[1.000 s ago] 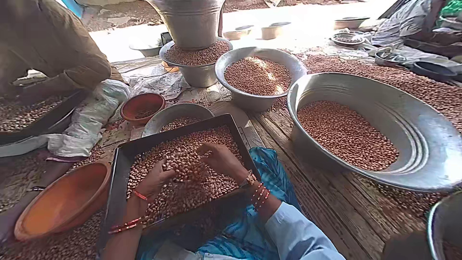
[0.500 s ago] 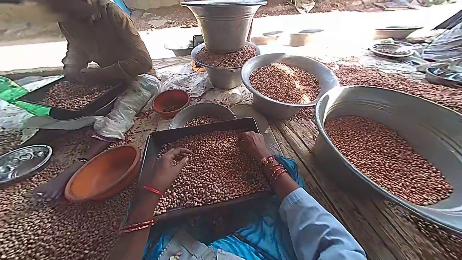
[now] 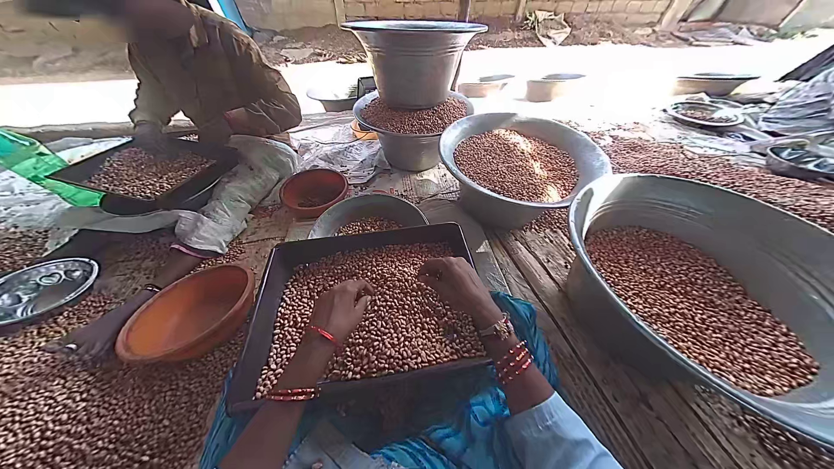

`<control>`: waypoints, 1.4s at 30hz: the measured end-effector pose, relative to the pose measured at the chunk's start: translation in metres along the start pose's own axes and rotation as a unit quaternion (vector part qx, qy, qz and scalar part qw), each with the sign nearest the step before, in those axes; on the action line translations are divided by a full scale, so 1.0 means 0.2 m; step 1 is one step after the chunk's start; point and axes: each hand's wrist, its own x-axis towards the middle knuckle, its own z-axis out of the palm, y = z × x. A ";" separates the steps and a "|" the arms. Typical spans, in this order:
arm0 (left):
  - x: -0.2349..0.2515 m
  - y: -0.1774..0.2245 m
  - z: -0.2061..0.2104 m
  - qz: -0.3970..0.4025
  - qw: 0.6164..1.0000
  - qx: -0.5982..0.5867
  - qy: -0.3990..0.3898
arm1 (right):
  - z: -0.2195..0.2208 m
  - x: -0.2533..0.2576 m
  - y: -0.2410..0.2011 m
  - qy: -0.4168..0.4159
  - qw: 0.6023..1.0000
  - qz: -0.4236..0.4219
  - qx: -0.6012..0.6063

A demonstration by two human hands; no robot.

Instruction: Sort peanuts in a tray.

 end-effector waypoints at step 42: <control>0.02 -0.18 0.01 -0.099 0.993 -0.008 0.067 | 0.14 -0.15 0.10 0.115 0.968 -0.052 0.218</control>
